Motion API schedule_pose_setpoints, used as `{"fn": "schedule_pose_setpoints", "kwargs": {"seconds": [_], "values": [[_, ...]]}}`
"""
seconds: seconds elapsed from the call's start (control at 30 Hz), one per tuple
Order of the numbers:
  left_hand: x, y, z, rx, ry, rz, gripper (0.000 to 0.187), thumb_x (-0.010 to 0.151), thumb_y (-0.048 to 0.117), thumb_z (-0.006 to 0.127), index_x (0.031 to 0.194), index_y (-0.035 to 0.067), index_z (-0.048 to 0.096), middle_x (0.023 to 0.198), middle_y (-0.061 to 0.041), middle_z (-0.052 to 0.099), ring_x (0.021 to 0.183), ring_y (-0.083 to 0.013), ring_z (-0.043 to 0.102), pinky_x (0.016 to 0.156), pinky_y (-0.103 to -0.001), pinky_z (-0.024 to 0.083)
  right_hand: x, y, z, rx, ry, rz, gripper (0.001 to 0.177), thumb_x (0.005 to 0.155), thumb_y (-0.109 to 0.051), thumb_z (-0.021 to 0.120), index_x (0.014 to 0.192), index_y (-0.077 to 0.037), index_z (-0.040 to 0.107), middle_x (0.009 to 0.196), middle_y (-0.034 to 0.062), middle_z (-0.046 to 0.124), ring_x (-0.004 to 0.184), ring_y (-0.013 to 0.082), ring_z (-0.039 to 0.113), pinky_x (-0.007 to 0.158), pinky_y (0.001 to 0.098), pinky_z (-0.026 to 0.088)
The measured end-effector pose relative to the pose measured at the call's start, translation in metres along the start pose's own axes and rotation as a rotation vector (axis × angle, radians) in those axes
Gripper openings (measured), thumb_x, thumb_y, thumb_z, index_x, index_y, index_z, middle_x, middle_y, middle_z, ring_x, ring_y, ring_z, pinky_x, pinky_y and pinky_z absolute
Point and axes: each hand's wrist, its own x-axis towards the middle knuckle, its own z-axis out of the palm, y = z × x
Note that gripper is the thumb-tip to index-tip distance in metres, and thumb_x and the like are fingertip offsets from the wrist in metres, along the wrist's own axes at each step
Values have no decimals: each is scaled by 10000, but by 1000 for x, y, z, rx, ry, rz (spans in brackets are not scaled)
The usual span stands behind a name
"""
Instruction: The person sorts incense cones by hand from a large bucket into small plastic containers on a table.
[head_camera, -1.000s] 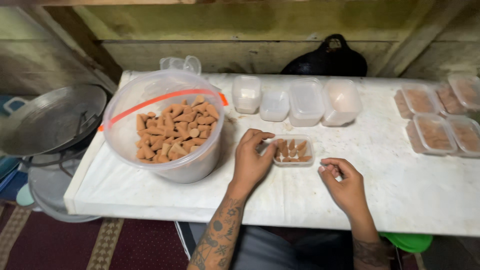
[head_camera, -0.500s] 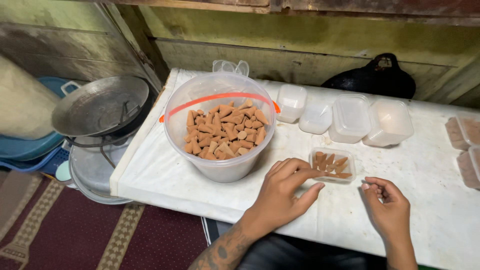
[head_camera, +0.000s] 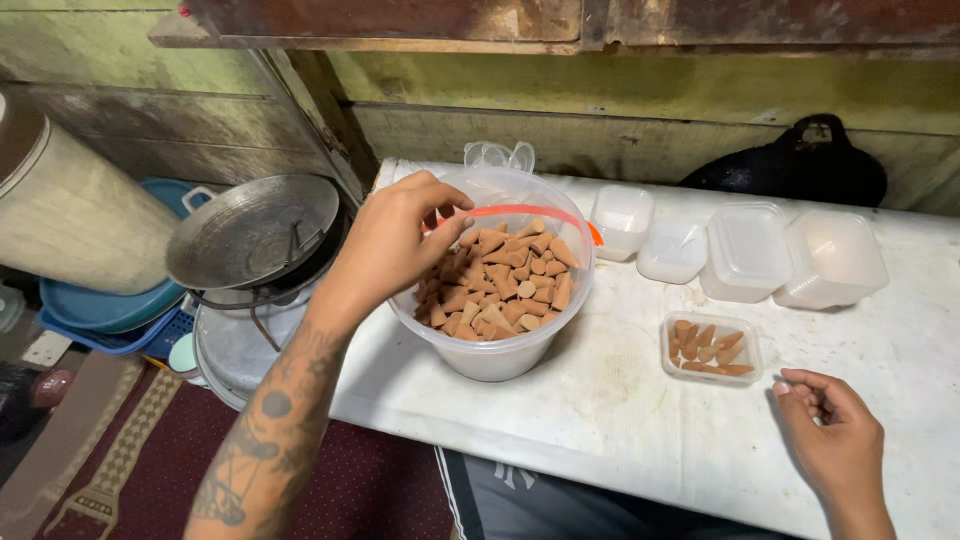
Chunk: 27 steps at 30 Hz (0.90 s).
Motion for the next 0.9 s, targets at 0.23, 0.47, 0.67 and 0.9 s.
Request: {"fn": "schedule_pose_setpoints", "kwargs": {"seconds": [0.23, 0.47, 0.67, 0.9], "values": [[29, -25, 25, 155, -458, 89, 239, 864, 203, 696, 1091, 151, 753, 1090, -36, 724, 1042, -271, 633, 861, -408, 471, 2, 16, 2, -9, 24, -42, 177, 992, -105, 694, 1152, -37, 727, 853, 5, 558, 770, 91, 444, 790, 230, 412], [29, -3, 17, 99, -523, -79, 355, 707, 498, 841, 808, 171, 746, 883, 9, 669, 829, -204, 628, 703, -346, 431, 5, -16, 16, 185, 11, -357, 136, 1017, -8, 676, 1151, 14, 681, 1040, 81, 639, 923, 110, 562, 891, 221, 469], [26, 1, 11, 68, -595, -211, 411, 579, 347, 940, 920, 164, 801, 858, -12, 720, 837, -218, 671, 760, -370, 513, 5, -150, 55, 289, -202, -723, 193, 869, -46, 736, 1055, 3, 720, 830, 88, 626, 769, 158, 604, 690, 255, 518], [31, -21, 32, 140, -646, -256, 307, 556, 322, 921, 801, 180, 802, 716, -26, 732, 781, -246, 712, 737, -382, 565, 30, -250, 154, 512, -421, -820, 218, 856, -14, 697, 1074, -21, 698, 813, 107, 619, 701, 144, 594, 639, 278, 547]]}}
